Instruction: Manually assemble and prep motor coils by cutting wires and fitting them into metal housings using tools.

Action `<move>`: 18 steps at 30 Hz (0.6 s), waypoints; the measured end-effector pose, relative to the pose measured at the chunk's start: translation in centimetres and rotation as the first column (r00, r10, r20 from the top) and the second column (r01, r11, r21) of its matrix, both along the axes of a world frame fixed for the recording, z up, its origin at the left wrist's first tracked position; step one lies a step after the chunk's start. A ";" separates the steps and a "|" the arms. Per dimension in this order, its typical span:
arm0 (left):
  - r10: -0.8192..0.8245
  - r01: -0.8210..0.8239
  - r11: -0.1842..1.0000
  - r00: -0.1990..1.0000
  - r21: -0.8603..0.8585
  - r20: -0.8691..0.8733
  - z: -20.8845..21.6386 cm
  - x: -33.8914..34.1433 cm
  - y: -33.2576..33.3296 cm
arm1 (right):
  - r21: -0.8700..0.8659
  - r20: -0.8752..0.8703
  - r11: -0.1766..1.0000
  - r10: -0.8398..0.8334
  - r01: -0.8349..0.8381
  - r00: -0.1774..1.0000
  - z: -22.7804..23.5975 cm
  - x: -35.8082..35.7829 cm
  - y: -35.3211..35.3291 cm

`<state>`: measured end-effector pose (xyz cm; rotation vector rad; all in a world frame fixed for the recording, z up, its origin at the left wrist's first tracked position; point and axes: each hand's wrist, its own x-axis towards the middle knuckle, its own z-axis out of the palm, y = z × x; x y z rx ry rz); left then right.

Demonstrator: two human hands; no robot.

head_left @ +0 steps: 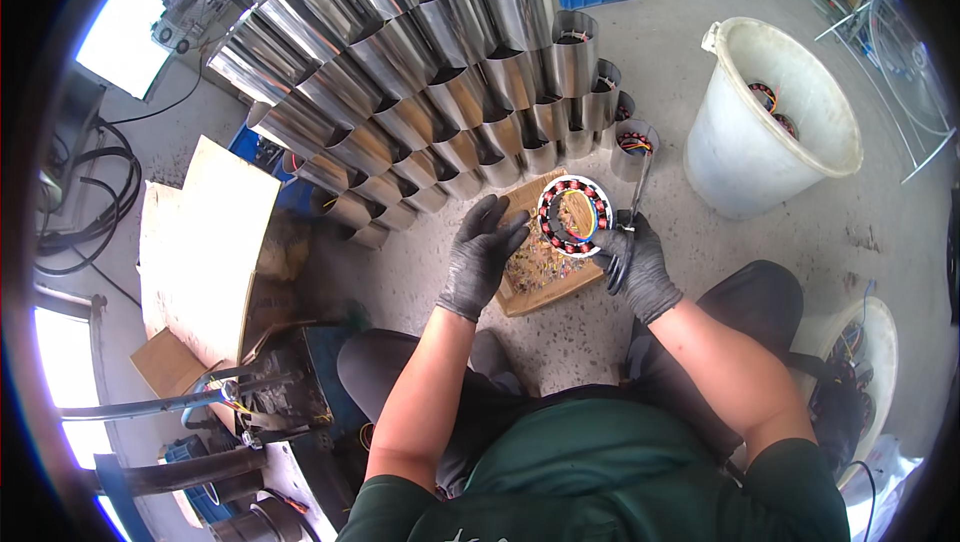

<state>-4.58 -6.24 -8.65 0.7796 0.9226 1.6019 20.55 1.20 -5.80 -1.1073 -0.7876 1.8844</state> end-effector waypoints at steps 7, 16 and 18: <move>-0.007 0.018 0.999 0.964 -0.036 0.268 -0.1 -0.6 -0.2 | -0.005 0.029 1.000 -0.020 0.020 0.999 -0.2 0.3 0.1; 0.101 -0.080 0.956 0.993 -0.282 0.059 0.2 0.0 -0.2 | 0.031 0.017 1.000 -0.005 0.004 1.000 -0.4 0.3 0.1; 0.068 -0.035 0.959 0.992 -0.283 0.107 0.2 -0.3 -0.3 | 0.014 0.048 1.000 -0.016 0.015 0.999 0.2 0.1 -0.1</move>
